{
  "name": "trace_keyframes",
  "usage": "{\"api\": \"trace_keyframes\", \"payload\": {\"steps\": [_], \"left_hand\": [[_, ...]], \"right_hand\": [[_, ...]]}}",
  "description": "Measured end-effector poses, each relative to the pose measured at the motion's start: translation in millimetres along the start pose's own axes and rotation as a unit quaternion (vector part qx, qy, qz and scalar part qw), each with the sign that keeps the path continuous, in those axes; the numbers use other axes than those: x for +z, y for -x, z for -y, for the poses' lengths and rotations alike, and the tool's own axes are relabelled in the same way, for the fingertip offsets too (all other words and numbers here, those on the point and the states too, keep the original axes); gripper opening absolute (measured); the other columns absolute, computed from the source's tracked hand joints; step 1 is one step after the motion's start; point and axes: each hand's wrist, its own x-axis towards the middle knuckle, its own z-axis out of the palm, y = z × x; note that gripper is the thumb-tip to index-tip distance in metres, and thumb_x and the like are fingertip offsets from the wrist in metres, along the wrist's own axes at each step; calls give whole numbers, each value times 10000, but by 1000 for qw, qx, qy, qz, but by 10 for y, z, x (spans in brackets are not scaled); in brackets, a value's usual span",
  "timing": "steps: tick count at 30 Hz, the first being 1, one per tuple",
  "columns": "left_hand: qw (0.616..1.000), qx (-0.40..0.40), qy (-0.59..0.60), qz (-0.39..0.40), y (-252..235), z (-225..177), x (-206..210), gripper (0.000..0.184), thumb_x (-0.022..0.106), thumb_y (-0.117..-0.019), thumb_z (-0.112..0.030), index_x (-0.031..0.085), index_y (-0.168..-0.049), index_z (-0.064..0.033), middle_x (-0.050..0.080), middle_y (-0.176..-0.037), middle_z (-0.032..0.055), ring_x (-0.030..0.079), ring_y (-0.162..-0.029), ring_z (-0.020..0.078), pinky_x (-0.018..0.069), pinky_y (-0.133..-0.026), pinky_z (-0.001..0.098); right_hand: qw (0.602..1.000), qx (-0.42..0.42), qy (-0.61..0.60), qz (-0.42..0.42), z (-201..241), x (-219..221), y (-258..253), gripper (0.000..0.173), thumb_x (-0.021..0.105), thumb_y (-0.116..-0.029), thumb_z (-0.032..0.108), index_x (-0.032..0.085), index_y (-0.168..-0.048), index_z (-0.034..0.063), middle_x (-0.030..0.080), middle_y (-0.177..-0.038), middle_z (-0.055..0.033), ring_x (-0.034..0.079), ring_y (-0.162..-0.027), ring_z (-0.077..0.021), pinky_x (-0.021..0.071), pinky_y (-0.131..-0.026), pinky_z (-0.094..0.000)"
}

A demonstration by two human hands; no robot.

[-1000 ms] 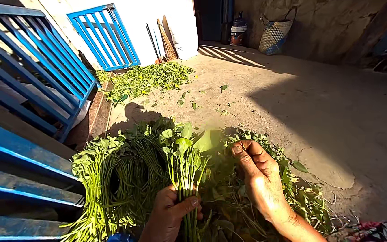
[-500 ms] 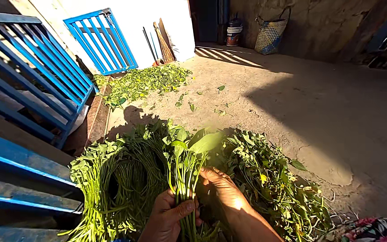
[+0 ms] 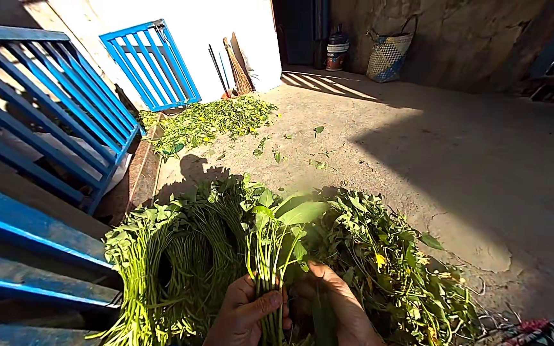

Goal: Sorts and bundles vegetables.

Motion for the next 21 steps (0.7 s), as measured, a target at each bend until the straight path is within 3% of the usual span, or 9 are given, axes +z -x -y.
{"api": "trace_keyframes", "payload": {"steps": [3,8,11,13,15,18,20,21], "left_hand": [[1000,-12,1,-6,-6,40,-4,206,740,-880,14,670,-1072,40,706,-945,209,730,-750,282,646,-679,457],[999,-22,-6,-28,-13,57,17,211,716,-883,39,633,-1076,63,695,-946,219,728,-757,294,647,-680,459],[999,-23,-21,-44,-36,70,30,226,687,-894,54,624,-1110,74,698,-943,215,727,-754,288,647,-686,453],[998,-22,-32,-52,-39,78,30,237,688,-893,54,619,-1119,68,702,-942,211,729,-752,286,649,-693,453],[998,-19,-36,-54,-40,82,25,226,703,-883,54,626,-1096,55,705,-929,206,730,-750,287,648,-700,458],[997,-12,-52,-63,-33,77,40,229,704,-869,75,636,-1086,58,720,-918,205,736,-749,281,648,-697,454],[995,-5,-67,-74,-24,72,41,236,700,-862,91,631,-1087,72,721,-923,218,739,-748,291,651,-696,465],[994,-4,-78,-76,-18,66,39,234,699,-860,94,623,-1079,70,718,-908,215,737,-735,291,651,-690,461]], "right_hand": [[999,10,-33,6,29,12,53,306,401,-1063,224,597,-910,45,565,-655,-31,510,-484,-73,460,-450,-199],[993,28,-106,44,60,-72,54,292,451,-982,188,641,-993,-34,539,-608,-25,482,-434,-52,440,-415,-175],[989,41,-125,74,90,-130,44,238,489,-967,182,627,-886,7,518,-576,-9,493,-432,-55,448,-423,-182],[994,26,-84,60,84,-86,74,206,495,-971,170,617,-869,40,545,-614,-19,509,-458,-53,450,-431,-178],[996,-48,59,37,36,-12,110,165,510,-1011,171,622,-956,64,621,-733,-49,561,-551,-78,484,-485,-215],[934,-168,309,68,22,-39,107,152,646,-945,27,658,-1081,-39,697,-913,-130,693,-767,-184,613,-678,-344],[828,-248,494,88,52,-86,88,127,666,-950,61,732,-1034,-8,717,-910,-79,693,-801,-140,604,-725,-298],[751,-300,581,86,61,-131,63,132,664,-955,120,763,-1004,47,707,-903,-32,672,-818,-96,579,-739,-257]]}}
